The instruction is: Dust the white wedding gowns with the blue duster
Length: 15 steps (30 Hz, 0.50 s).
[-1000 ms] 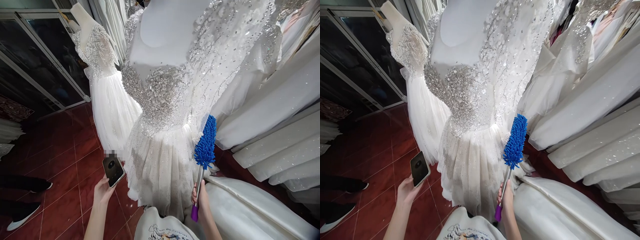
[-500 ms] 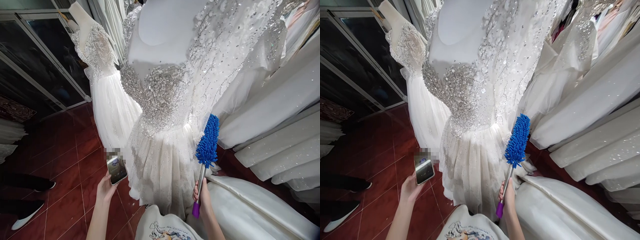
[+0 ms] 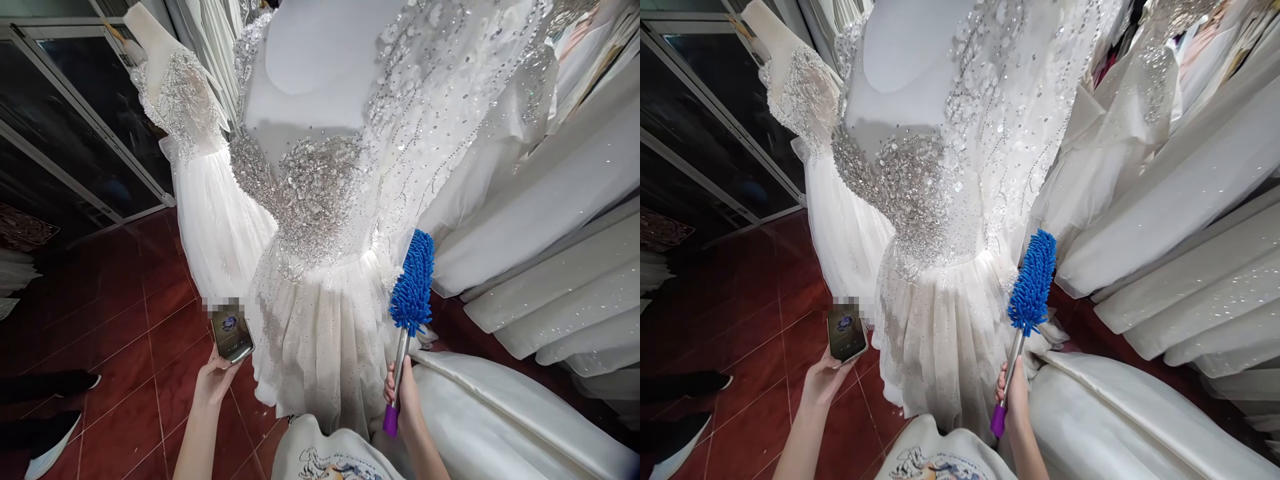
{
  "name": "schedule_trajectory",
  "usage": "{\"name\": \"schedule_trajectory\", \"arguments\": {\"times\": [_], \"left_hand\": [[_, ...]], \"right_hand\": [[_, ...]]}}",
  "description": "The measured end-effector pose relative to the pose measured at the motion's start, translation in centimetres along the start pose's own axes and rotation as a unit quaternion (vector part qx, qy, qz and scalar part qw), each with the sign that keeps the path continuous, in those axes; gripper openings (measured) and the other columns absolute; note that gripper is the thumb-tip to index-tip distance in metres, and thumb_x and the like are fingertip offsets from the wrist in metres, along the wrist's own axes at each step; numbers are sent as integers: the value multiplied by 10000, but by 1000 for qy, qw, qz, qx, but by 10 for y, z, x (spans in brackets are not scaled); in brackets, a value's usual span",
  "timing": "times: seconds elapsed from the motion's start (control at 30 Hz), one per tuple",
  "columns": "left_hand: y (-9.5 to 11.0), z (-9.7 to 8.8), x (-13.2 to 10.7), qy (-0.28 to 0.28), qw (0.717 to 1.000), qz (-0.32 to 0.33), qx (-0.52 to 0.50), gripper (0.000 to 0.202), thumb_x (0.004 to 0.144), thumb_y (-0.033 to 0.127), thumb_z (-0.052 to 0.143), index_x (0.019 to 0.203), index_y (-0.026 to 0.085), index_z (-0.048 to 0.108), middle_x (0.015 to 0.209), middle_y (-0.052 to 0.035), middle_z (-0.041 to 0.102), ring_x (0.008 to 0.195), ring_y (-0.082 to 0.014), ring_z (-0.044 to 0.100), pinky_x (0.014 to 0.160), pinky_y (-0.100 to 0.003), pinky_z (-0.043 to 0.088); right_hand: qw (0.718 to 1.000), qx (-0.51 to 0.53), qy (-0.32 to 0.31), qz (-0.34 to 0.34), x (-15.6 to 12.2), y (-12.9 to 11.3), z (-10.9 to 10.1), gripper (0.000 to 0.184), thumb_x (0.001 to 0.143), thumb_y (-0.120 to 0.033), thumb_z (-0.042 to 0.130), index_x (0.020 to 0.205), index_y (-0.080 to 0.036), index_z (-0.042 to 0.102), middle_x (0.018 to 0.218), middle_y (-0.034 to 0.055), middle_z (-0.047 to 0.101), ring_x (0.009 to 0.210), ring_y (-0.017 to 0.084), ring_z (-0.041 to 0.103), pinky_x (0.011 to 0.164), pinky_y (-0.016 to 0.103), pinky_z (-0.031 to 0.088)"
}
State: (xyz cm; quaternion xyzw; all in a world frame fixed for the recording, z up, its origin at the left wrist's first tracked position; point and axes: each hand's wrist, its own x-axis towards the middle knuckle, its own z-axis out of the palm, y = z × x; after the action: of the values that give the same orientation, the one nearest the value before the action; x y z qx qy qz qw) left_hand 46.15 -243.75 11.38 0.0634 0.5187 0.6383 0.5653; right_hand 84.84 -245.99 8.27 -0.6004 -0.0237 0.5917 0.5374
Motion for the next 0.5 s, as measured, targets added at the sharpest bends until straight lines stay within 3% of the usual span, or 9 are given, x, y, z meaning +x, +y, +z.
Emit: {"name": "schedule_trajectory", "arguments": {"times": [0.2,0.3,0.4,0.5], "left_hand": [[0,-5,0,11,1000,-13,5,571,517,66,613,1018,314,729,1040,36,786,1006,-171,681,975,-310,552],[6,-9,-1,27,999,-16,-14,412,579,123,635,940,301,724,955,42,796,969,-168,696,1067,-337,508],[14,-3,-6,53,995,-42,-71,184,734,347,618,888,303,708,894,16,807,1089,-202,688,1168,-404,446],[13,7,-16,58,990,-86,-97,403,795,623,506,995,334,702,1035,-18,812,1391,-227,520,1276,-463,282]], "right_hand": [[1000,12,1,0,0,-1,-1,575,751,-797,496,720,-225,445,344,-122,398,249,38,303,276,158,254],[1000,10,3,8,0,-1,-1,519,829,-733,449,729,-224,448,349,-117,406,250,42,308,280,156,257],[1000,8,2,10,1,0,0,489,861,-695,432,725,-226,446,347,-114,402,246,47,301,278,161,247],[1000,0,-4,19,1,0,2,464,907,-636,392,707,-221,451,344,-107,397,244,47,297,284,163,244]]}}
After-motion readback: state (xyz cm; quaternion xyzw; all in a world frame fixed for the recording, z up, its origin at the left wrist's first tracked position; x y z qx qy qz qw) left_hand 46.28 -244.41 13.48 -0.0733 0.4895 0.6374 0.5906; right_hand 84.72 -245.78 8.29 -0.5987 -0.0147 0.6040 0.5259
